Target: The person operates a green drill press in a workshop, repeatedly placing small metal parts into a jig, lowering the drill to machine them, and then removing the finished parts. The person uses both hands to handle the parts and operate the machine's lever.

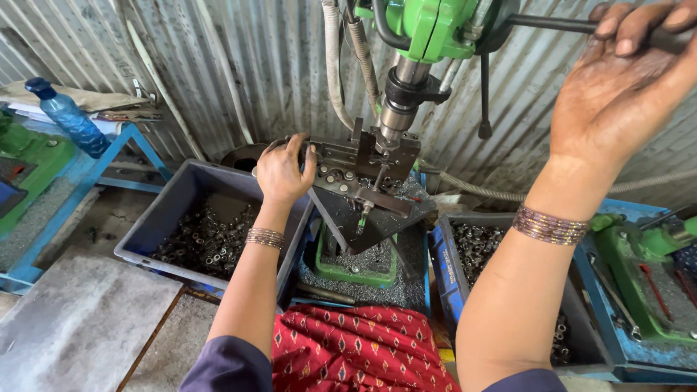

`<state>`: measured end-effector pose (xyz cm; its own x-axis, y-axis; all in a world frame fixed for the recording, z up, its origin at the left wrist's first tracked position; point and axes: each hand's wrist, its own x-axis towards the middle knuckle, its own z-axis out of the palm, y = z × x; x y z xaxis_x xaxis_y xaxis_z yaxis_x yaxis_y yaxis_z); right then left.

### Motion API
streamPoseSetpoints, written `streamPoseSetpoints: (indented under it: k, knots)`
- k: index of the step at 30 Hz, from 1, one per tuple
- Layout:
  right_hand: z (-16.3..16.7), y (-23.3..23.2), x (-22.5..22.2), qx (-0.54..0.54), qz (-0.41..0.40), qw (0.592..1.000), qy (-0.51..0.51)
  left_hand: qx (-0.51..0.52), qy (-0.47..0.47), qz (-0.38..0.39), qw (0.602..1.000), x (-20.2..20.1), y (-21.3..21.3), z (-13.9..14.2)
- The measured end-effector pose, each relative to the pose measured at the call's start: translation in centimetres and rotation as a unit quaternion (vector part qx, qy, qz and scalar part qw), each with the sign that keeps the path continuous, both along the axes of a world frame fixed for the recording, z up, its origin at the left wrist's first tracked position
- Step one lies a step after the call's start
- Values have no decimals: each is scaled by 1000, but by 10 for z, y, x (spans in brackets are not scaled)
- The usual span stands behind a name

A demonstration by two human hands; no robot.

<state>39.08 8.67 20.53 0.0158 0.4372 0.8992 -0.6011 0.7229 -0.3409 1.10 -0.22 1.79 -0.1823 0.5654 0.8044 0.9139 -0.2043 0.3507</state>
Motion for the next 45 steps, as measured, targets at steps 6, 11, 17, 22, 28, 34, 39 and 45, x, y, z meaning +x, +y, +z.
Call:
streamPoseSetpoints:
  k: [6,11,17,22,28,34,39,45]
  knots:
    - [-2,-3,-1,2,-2,1000,1,-4,-2,8,1000,0,0,0]
    - [-4,-6,-2,3,-2,1000,1,0,0,11,1000,1,-1,1]
    - [-5,-9,-5,4,-4,1000,2,7,-2,7,1000,2,-1,3]
    - [-8,-11,-7,6,-5,1000,3,11,-2,7,1000,2,-1,2]
    - [-10,-14,-8,5,-8,1000,4,17,1,6,1000,1,-1,2]
    - [-11,-16,-9,6,-9,1000,8,14,-2,3,1000,1,-1,2]
    - [-13,-18,-9,6,-12,1000,15,12,-1,9,1000,1,-2,2]
    - [-15,-21,-9,6,-19,1000,22,14,-1,8,1000,0,-1,0]
